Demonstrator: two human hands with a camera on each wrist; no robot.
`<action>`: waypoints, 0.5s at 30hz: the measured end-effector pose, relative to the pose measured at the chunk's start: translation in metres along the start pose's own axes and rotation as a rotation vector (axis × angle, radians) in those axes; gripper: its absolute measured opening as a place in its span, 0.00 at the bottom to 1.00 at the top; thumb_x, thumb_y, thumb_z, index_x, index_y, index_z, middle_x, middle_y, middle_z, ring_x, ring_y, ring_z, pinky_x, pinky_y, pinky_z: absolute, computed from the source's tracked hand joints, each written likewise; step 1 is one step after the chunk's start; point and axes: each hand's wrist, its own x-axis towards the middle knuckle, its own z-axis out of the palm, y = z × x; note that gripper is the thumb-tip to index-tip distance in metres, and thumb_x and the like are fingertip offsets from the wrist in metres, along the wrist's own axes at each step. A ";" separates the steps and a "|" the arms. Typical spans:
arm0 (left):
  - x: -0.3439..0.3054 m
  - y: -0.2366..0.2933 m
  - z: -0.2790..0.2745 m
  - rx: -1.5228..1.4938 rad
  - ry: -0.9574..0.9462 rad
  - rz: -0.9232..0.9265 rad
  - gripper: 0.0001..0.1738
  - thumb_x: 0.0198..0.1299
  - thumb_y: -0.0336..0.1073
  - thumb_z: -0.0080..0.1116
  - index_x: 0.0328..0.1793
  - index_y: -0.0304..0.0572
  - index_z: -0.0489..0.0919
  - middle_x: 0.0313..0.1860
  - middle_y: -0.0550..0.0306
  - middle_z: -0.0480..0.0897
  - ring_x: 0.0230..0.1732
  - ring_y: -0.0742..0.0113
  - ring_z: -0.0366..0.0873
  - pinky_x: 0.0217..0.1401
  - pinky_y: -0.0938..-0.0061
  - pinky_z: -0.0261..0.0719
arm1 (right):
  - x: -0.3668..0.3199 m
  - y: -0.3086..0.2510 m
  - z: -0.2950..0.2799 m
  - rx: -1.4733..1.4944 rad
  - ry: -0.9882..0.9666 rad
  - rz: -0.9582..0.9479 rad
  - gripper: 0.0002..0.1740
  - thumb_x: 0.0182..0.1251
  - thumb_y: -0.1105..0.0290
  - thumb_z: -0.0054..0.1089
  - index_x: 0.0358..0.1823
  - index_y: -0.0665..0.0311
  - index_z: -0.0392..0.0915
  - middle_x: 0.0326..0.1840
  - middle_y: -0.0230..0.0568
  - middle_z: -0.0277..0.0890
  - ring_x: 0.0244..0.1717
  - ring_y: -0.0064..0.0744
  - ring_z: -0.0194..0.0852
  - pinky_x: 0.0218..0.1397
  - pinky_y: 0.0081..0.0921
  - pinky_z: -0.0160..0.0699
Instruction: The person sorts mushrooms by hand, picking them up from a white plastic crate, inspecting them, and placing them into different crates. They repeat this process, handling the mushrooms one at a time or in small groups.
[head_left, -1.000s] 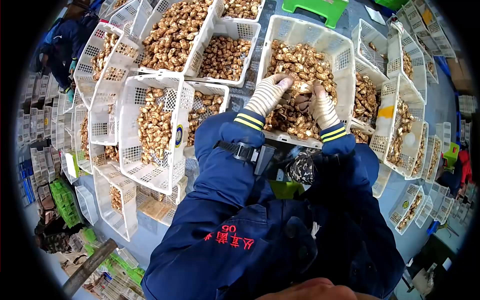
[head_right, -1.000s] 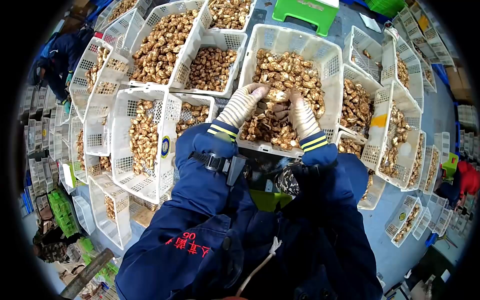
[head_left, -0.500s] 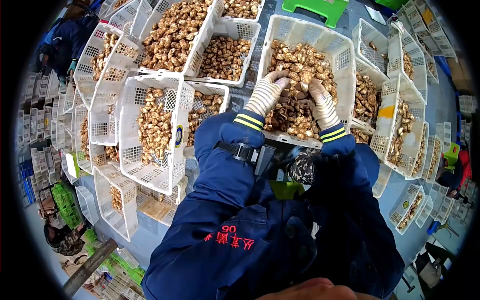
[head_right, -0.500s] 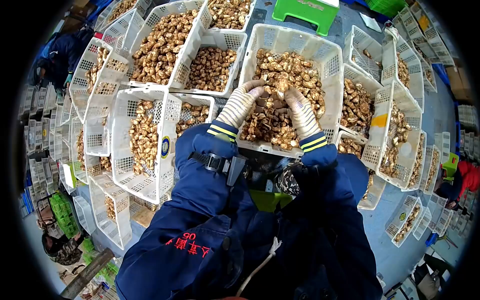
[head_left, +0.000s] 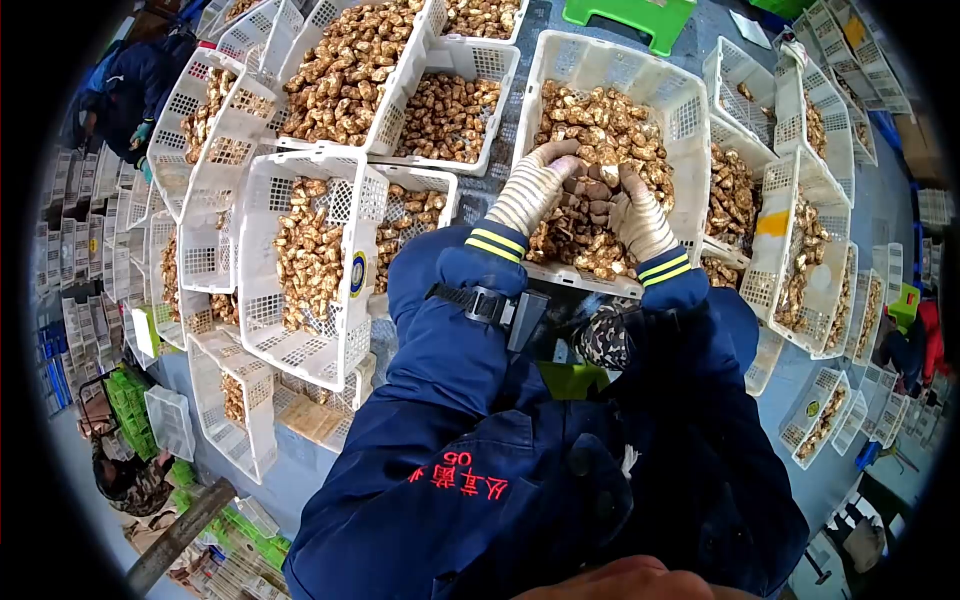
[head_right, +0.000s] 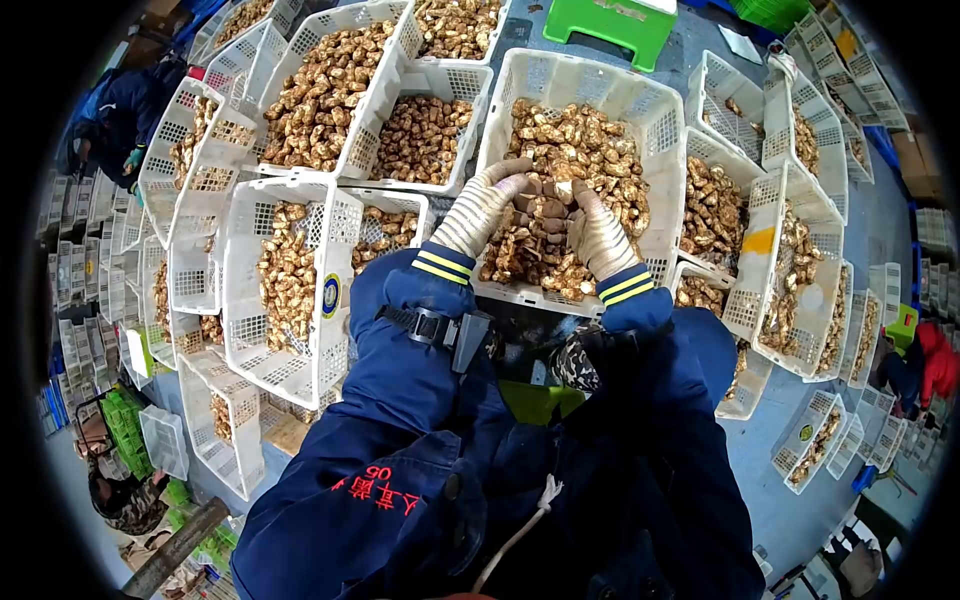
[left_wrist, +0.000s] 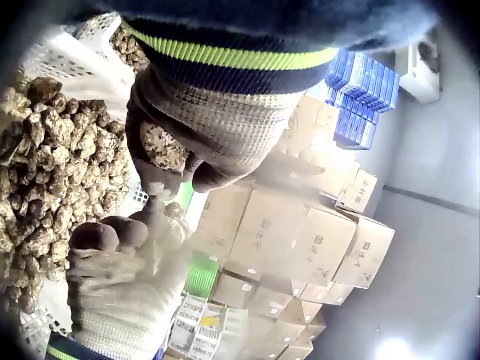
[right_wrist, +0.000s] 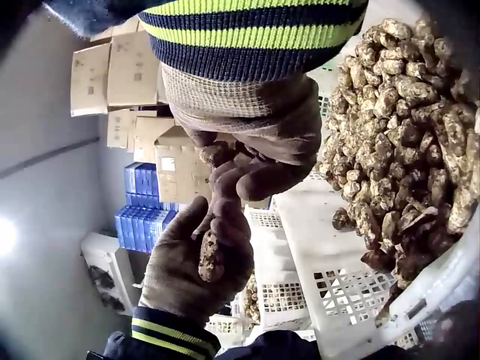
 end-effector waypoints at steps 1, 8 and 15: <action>-0.001 0.003 0.001 0.000 0.011 -0.009 0.26 0.64 0.40 0.58 0.65 0.33 0.71 0.52 0.51 0.80 0.48 0.69 0.77 0.53 0.75 0.75 | 0.010 0.007 -0.010 0.059 -0.043 0.027 0.32 0.68 0.40 0.48 0.55 0.61 0.75 0.36 0.35 0.77 0.34 0.26 0.73 0.39 0.27 0.72; 0.003 0.004 -0.010 -0.345 0.137 -0.072 0.23 0.60 0.45 0.57 0.57 0.39 0.73 0.46 0.59 0.81 0.42 0.68 0.76 0.47 0.75 0.73 | -0.019 -0.030 -0.029 0.018 0.146 -0.134 0.23 0.67 0.49 0.55 0.52 0.59 0.72 0.41 0.37 0.77 0.36 0.29 0.73 0.38 0.27 0.74; -0.003 0.004 -0.004 -0.504 0.162 -0.291 0.18 0.60 0.48 0.55 0.53 0.50 0.73 0.48 0.62 0.79 0.47 0.65 0.74 0.48 0.62 0.71 | -0.101 -0.058 -0.098 0.038 0.348 -0.319 0.29 0.62 0.43 0.62 0.51 0.60 0.74 0.38 0.29 0.72 0.37 0.24 0.68 0.40 0.24 0.69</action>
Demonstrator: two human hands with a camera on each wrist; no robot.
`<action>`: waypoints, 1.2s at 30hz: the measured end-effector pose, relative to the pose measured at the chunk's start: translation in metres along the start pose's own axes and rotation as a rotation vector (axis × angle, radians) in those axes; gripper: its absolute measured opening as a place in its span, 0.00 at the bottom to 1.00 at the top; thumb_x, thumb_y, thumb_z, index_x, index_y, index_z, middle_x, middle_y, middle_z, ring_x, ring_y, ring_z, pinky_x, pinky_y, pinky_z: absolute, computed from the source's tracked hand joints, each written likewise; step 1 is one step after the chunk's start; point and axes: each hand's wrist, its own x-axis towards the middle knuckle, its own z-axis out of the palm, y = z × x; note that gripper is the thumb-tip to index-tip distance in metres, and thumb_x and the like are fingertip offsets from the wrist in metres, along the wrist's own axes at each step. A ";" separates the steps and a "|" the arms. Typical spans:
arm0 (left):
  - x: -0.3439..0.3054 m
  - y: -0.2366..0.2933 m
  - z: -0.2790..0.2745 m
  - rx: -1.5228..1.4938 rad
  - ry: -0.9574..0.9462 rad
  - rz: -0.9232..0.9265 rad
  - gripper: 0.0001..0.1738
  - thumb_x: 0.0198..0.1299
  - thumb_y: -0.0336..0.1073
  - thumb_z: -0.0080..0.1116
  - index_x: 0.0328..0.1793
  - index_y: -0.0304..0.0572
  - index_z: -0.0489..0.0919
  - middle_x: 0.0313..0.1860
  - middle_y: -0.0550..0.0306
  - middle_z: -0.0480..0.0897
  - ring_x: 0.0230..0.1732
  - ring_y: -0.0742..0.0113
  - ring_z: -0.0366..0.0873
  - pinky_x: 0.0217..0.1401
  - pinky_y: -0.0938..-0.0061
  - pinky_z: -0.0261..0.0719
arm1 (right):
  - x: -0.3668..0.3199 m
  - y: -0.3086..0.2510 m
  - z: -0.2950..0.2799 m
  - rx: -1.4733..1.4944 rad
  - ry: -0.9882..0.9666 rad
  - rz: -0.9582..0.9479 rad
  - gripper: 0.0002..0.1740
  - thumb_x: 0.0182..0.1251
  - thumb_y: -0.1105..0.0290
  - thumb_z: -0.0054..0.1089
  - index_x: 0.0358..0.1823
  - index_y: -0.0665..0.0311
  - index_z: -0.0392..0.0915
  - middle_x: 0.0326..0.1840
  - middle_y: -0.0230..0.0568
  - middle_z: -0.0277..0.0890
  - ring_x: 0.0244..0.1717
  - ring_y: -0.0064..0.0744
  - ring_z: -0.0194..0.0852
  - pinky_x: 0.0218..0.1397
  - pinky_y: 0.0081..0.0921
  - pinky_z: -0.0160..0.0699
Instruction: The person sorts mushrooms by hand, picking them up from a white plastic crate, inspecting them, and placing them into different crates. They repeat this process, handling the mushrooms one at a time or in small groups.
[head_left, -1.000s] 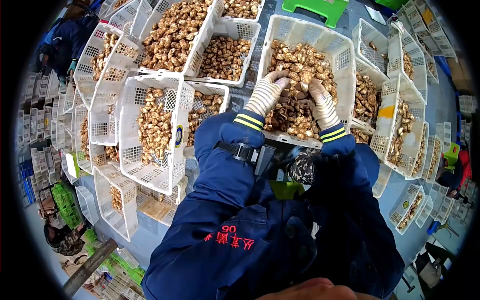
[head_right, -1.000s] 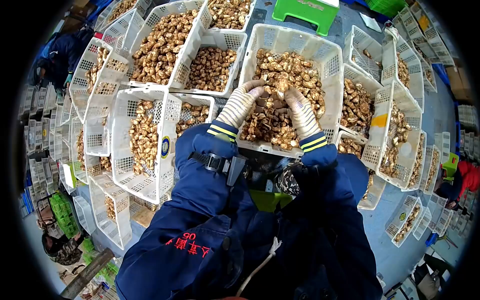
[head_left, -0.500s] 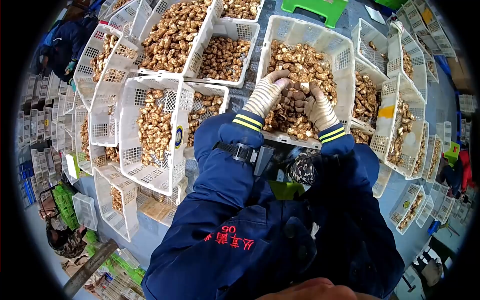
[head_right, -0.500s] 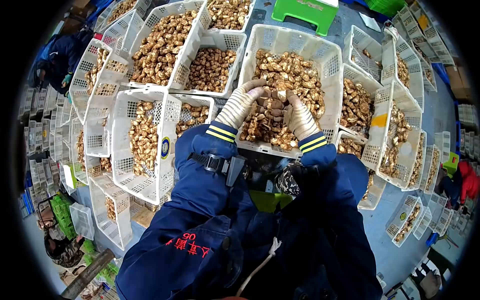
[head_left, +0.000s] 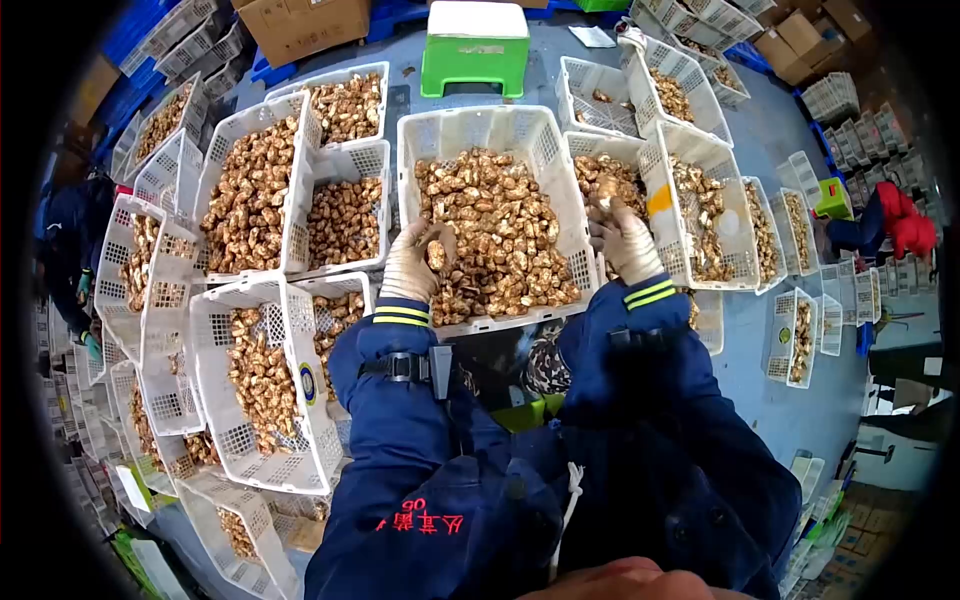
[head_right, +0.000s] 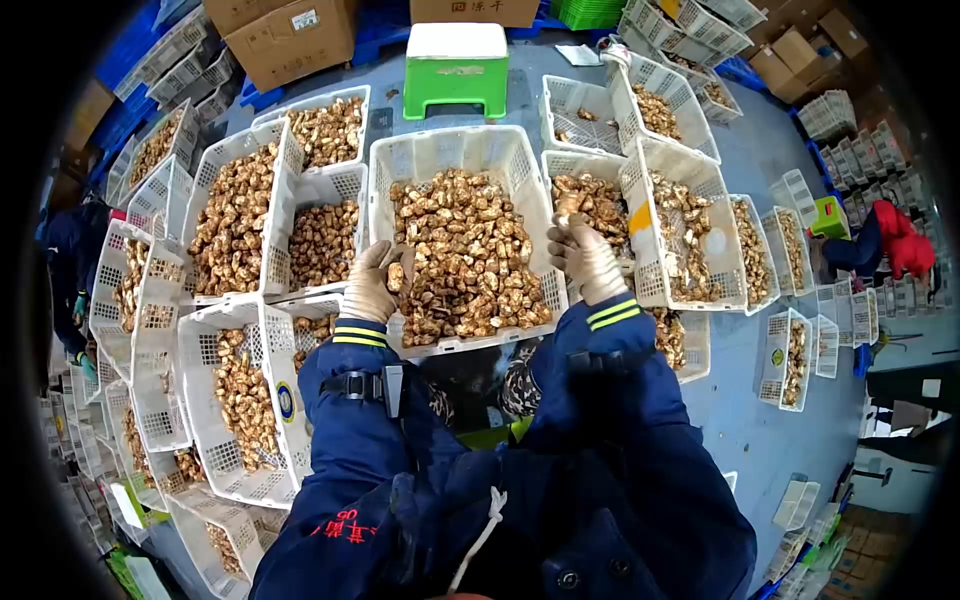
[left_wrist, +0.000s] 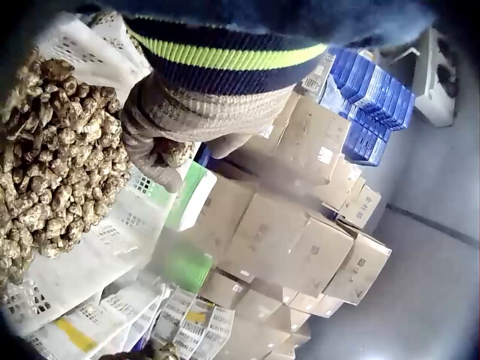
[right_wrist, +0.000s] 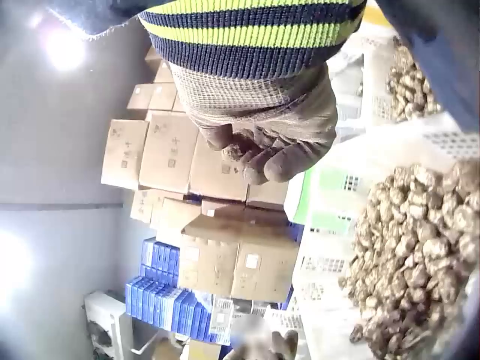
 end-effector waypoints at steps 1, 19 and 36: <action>0.000 0.000 -0.002 0.006 -0.051 0.016 0.17 0.61 0.47 0.55 0.52 0.49 0.74 0.47 0.61 0.80 0.47 0.66 0.76 0.47 0.65 0.72 | -0.007 -0.007 -0.013 -0.005 0.022 -0.005 0.29 0.61 0.44 0.62 0.51 0.60 0.74 0.38 0.28 0.72 0.37 0.23 0.68 0.40 0.24 0.69; -0.029 -0.021 0.001 -0.268 -0.137 0.021 0.18 0.58 0.40 0.61 0.51 0.38 0.79 0.51 0.51 0.82 0.44 0.64 0.81 0.33 0.77 0.79 | -0.038 -0.051 -0.118 -0.103 0.411 -0.223 0.36 0.65 0.51 0.56 0.67 0.66 0.62 0.65 0.49 0.68 0.63 0.49 0.67 0.66 0.42 0.65; -0.001 -0.049 -0.003 -0.057 0.020 0.163 0.16 0.60 0.40 0.60 0.46 0.34 0.75 0.33 0.51 0.80 0.31 0.63 0.76 0.31 0.73 0.73 | 0.089 0.141 0.024 -1.931 -0.285 0.157 0.34 0.60 0.51 0.60 0.62 0.68 0.70 0.54 0.59 0.76 0.58 0.52 0.74 0.62 0.41 0.72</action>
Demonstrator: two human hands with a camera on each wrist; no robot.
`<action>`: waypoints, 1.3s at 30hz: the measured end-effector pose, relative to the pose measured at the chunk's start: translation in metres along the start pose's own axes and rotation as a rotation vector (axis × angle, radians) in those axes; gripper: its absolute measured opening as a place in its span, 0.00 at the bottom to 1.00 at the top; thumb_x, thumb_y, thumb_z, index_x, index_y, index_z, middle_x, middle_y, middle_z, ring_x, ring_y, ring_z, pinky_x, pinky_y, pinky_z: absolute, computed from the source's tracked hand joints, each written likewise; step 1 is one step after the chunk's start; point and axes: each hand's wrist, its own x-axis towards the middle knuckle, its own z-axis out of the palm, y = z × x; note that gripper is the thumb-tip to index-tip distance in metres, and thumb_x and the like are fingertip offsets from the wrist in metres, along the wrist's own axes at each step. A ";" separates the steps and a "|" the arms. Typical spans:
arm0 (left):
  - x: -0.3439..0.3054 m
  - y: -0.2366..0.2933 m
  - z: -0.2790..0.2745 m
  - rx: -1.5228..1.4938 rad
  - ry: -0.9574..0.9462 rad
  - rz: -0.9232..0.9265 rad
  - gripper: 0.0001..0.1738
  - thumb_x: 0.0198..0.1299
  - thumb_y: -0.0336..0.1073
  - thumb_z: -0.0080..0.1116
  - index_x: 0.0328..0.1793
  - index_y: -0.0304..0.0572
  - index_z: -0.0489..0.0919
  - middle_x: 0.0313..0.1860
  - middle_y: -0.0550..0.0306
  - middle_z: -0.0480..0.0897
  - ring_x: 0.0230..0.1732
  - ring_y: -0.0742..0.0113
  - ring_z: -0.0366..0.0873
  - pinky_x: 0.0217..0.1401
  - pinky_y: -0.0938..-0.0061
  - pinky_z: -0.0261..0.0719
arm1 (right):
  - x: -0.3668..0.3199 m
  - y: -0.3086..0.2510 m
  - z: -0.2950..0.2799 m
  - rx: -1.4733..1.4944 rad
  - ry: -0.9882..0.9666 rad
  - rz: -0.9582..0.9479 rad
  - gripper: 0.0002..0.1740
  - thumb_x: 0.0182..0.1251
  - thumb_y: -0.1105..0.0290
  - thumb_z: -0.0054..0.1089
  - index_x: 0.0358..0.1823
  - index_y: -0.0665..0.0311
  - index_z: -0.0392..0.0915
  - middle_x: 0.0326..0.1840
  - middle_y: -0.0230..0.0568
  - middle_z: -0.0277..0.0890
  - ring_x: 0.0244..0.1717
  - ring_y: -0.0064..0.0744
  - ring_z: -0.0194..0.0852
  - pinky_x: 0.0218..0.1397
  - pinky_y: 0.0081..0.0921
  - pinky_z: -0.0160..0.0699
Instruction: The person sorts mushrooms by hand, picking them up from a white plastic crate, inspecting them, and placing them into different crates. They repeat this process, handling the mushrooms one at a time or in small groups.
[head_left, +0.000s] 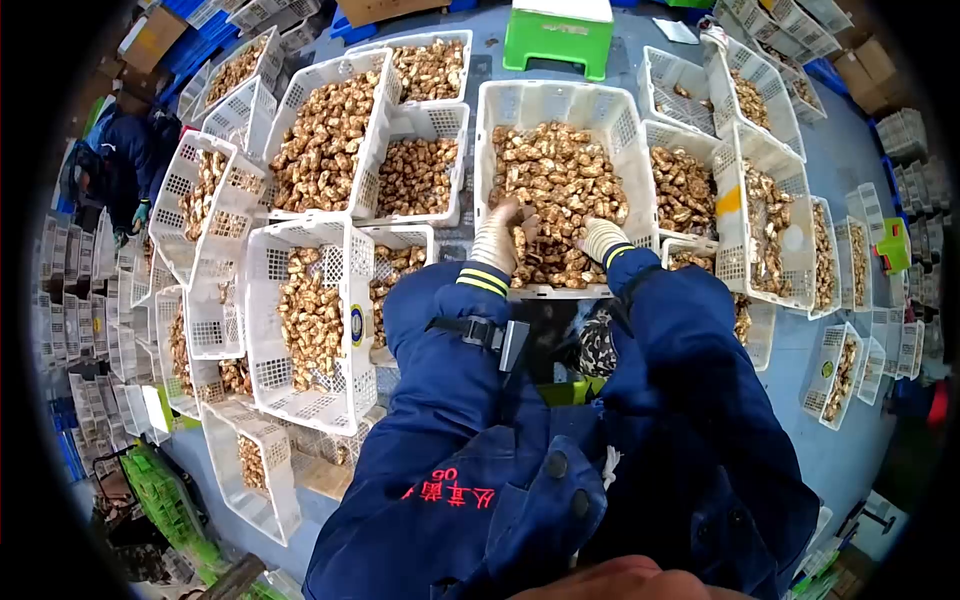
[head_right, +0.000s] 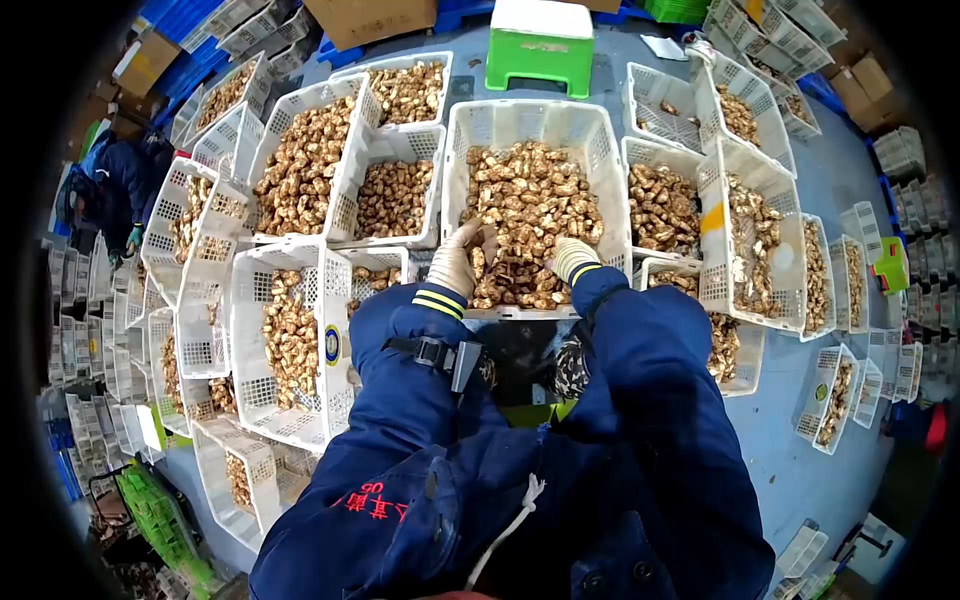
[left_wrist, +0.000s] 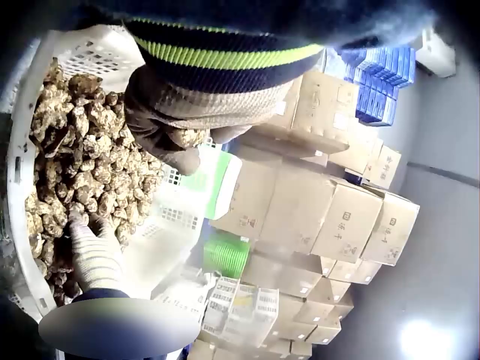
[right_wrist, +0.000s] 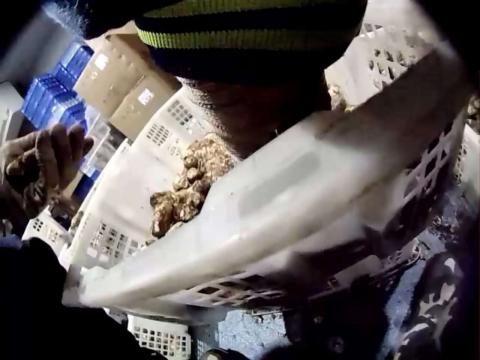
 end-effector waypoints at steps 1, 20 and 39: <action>0.001 0.000 0.000 0.021 -0.019 0.010 0.18 0.60 0.40 0.60 0.48 0.34 0.74 0.34 0.52 0.79 0.32 0.64 0.75 0.31 0.73 0.72 | -0.008 -0.008 -0.012 0.012 -0.003 0.023 0.31 0.60 0.53 0.60 0.58 0.67 0.74 0.52 0.59 0.77 0.57 0.52 0.75 0.60 0.40 0.72; 0.012 0.096 -0.006 -0.246 0.051 0.192 0.19 0.60 0.35 0.61 0.56 0.38 0.75 0.43 0.53 0.81 0.39 0.64 0.79 0.35 0.75 0.82 | 0.009 0.011 -0.001 -0.023 0.029 -0.043 0.26 0.63 0.53 0.56 0.54 0.66 0.76 0.49 0.57 0.79 0.50 0.53 0.79 0.56 0.39 0.76; 0.014 0.089 -0.004 -0.222 0.107 0.196 0.19 0.61 0.37 0.61 0.56 0.38 0.77 0.40 0.53 0.82 0.37 0.63 0.80 0.38 0.72 0.82 | -0.001 0.009 -0.006 0.739 0.018 -0.141 0.24 0.60 0.58 0.60 0.56 0.62 0.78 0.53 0.48 0.79 0.53 0.43 0.78 0.56 0.33 0.76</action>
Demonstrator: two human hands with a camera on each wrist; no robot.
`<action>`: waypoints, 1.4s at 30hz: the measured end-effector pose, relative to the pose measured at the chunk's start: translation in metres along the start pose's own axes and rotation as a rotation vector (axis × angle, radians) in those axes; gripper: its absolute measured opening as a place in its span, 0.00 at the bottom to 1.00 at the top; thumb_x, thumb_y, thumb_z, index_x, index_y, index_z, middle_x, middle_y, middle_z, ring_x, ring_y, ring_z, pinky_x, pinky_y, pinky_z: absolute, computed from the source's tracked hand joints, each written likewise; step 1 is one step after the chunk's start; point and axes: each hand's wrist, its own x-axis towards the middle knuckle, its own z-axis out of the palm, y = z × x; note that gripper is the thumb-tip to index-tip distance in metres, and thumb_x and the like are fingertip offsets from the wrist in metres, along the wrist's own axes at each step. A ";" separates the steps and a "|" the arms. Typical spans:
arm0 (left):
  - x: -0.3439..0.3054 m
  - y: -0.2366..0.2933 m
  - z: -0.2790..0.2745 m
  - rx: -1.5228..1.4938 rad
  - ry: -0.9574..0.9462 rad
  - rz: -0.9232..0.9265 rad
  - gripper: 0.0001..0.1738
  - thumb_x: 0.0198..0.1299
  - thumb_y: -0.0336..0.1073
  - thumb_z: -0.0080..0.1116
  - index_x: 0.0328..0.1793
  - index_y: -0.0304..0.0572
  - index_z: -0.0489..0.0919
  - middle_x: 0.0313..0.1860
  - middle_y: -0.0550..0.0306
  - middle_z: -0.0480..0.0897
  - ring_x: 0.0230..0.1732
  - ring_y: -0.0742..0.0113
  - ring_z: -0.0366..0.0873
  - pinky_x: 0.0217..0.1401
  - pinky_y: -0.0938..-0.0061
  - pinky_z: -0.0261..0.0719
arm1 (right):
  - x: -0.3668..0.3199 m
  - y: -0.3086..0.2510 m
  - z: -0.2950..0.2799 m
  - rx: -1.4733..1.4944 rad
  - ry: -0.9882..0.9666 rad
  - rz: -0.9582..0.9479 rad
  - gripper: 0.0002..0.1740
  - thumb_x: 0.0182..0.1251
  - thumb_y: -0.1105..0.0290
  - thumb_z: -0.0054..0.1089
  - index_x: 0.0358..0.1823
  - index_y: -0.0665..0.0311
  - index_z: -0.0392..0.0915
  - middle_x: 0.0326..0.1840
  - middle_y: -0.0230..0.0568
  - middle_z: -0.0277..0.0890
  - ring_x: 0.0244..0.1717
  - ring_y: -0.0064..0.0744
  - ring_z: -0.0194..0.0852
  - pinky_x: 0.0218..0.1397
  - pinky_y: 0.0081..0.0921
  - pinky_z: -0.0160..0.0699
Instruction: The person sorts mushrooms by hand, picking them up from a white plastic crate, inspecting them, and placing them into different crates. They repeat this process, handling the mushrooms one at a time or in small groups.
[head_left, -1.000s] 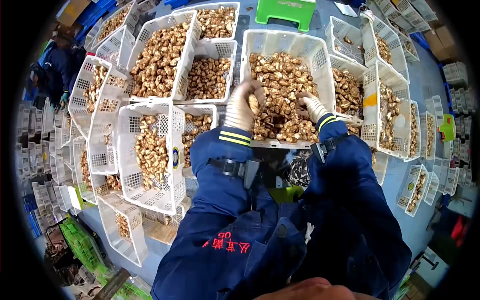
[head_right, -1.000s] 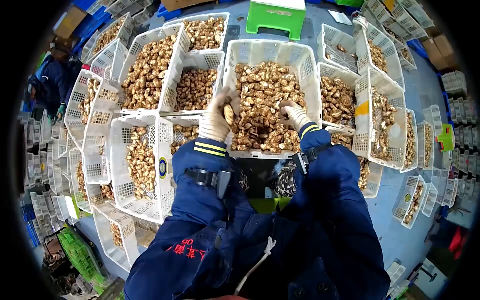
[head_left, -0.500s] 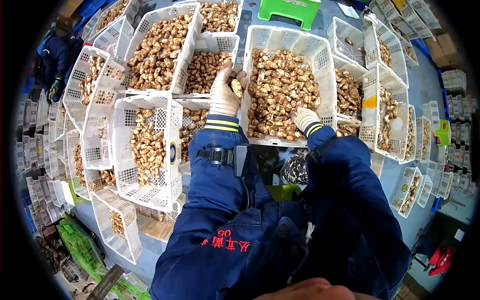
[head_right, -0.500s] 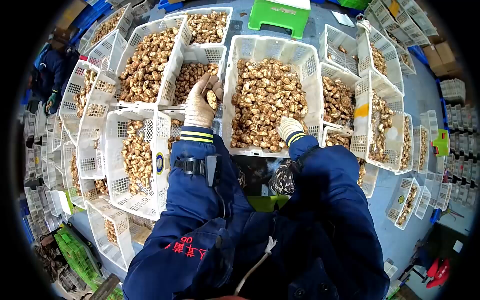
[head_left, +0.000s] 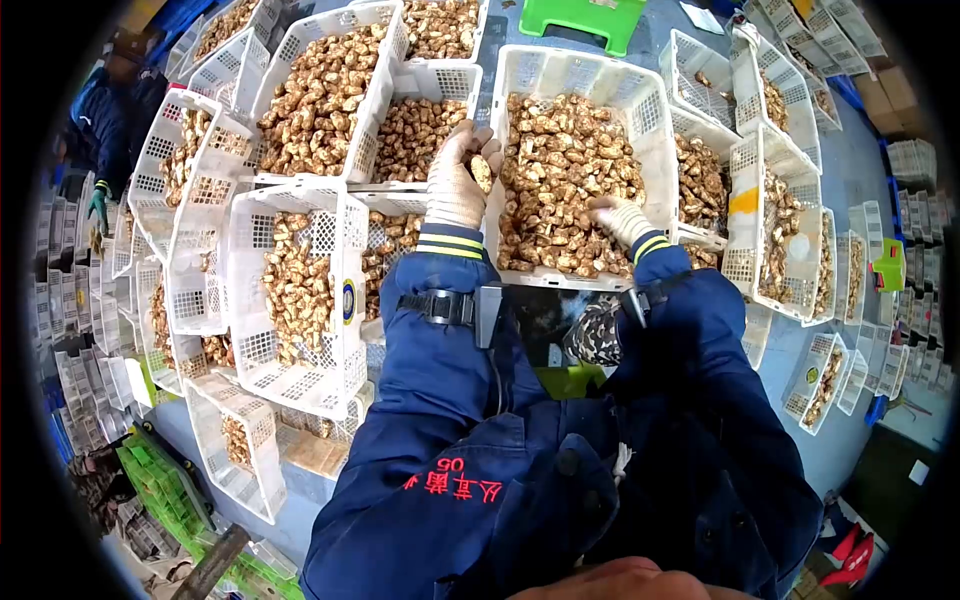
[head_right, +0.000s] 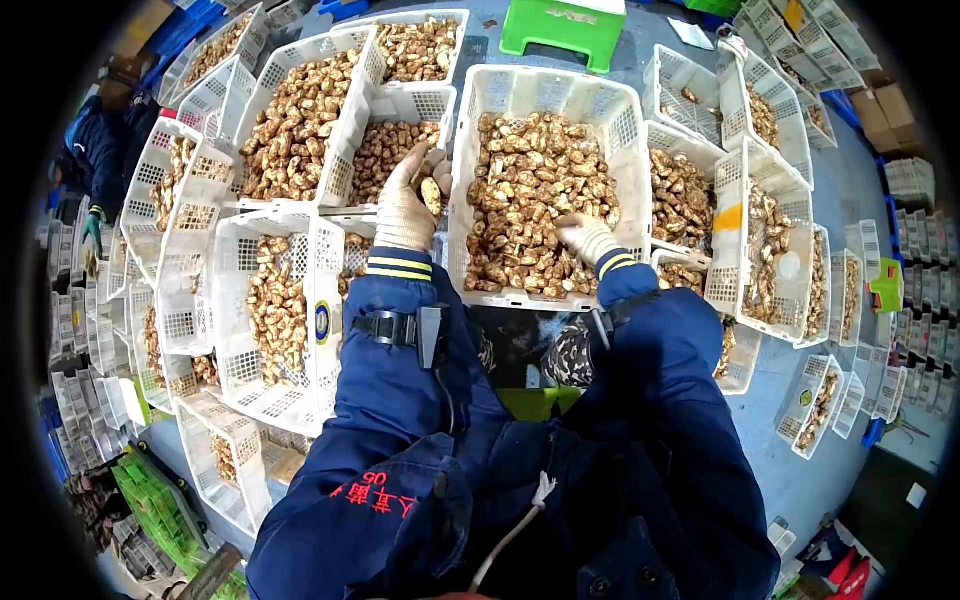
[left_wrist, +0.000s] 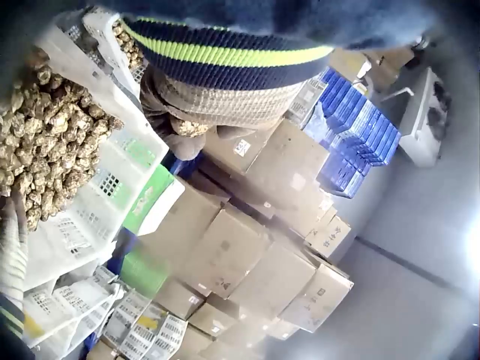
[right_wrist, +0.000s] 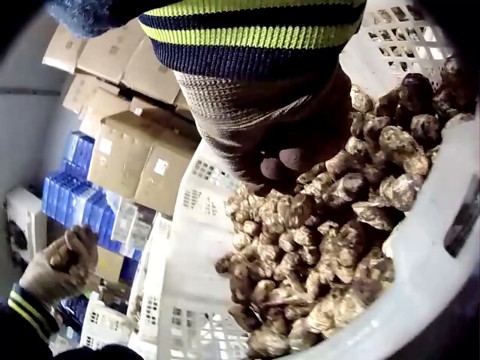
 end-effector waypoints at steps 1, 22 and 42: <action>-0.002 0.001 0.001 -0.005 0.001 0.006 0.19 0.61 0.37 0.61 0.56 0.38 0.77 0.40 0.53 0.82 0.37 0.63 0.80 0.37 0.72 0.82 | 0.000 -0.002 -0.006 0.138 -0.009 -0.031 0.22 0.62 0.59 0.60 0.55 0.62 0.77 0.49 0.41 0.80 0.46 0.34 0.78 0.46 0.31 0.79; 0.004 -0.003 -0.002 0.051 -0.054 0.017 0.21 0.61 0.38 0.59 0.58 0.35 0.75 0.41 0.52 0.82 0.39 0.64 0.79 0.40 0.73 0.80 | 0.011 -0.034 0.028 -0.307 0.000 0.088 0.40 0.59 0.52 0.61 0.70 0.58 0.61 0.62 0.57 0.71 0.60 0.51 0.72 0.60 0.42 0.74; 0.006 -0.005 -0.006 0.031 -0.071 0.032 0.22 0.61 0.37 0.59 0.59 0.36 0.74 0.42 0.50 0.82 0.38 0.62 0.80 0.40 0.71 0.81 | -0.018 -0.064 0.056 -1.046 -0.470 -0.122 0.25 0.53 0.53 0.64 0.46 0.64 0.82 0.43 0.50 0.83 0.43 0.50 0.82 0.51 0.38 0.80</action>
